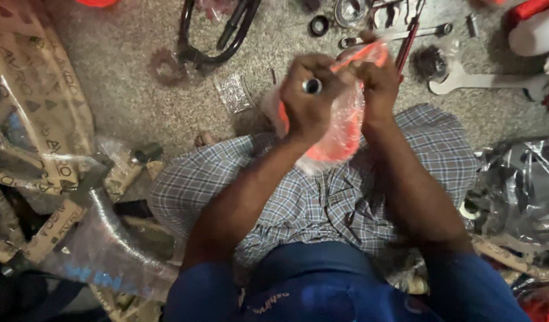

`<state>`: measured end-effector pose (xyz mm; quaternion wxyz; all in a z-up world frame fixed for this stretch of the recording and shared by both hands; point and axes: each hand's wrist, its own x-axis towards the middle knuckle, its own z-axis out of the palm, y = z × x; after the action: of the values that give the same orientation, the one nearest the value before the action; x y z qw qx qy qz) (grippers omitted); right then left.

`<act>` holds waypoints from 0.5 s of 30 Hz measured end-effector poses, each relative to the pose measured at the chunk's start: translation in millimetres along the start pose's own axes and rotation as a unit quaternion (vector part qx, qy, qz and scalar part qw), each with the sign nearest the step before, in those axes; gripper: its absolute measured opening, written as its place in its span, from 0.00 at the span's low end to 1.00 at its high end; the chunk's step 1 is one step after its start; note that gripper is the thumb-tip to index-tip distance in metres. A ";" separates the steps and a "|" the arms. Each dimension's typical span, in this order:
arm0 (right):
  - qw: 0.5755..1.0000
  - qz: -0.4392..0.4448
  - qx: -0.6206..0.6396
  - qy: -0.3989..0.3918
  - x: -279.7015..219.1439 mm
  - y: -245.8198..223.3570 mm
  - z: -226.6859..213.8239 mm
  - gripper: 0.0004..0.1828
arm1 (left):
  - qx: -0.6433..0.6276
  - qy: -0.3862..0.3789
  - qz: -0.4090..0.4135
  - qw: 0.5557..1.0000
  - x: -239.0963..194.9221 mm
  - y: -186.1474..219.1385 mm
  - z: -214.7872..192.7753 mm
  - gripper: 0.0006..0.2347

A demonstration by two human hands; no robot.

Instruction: The person sits on the floor and assembles a bicycle seat post. They insert a metal tube into the orange seat base, secure it with a bolt and nut, and tighten the connection using a red screwdriver. The person then attaches a black cable to the assembly.

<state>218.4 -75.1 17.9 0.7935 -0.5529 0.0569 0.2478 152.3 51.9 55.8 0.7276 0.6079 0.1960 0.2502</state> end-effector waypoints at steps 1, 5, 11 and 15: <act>0.998 0.068 0.000 -0.001 2.5 -3.4 -1.2 0.28 | 0.005 -0.021 0.041 0.999 -3.8 5.4 6.3 0.10; 0.996 0.055 0.053 -0.039 0.2 -3.5 2.3 0.25 | -0.097 -0.105 -0.162 0.976 6.1 20.1 -6.3 0.06; 0.990 -0.002 0.104 -0.097 -12.2 30.1 -11.6 0.20 | -0.058 -0.082 0.005 0.995 2.8 5.1 -12.8 0.06; 0.993 0.012 0.046 -0.109 -1.7 68.3 -30.4 0.16 | 0.048 -0.097 0.075 0.991 15.0 2.3 -10.0 0.15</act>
<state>191.3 -85.1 -51.2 0.8165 -0.4848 -0.0117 0.3133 158.0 69.1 56.5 0.6925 0.6764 0.0901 0.2341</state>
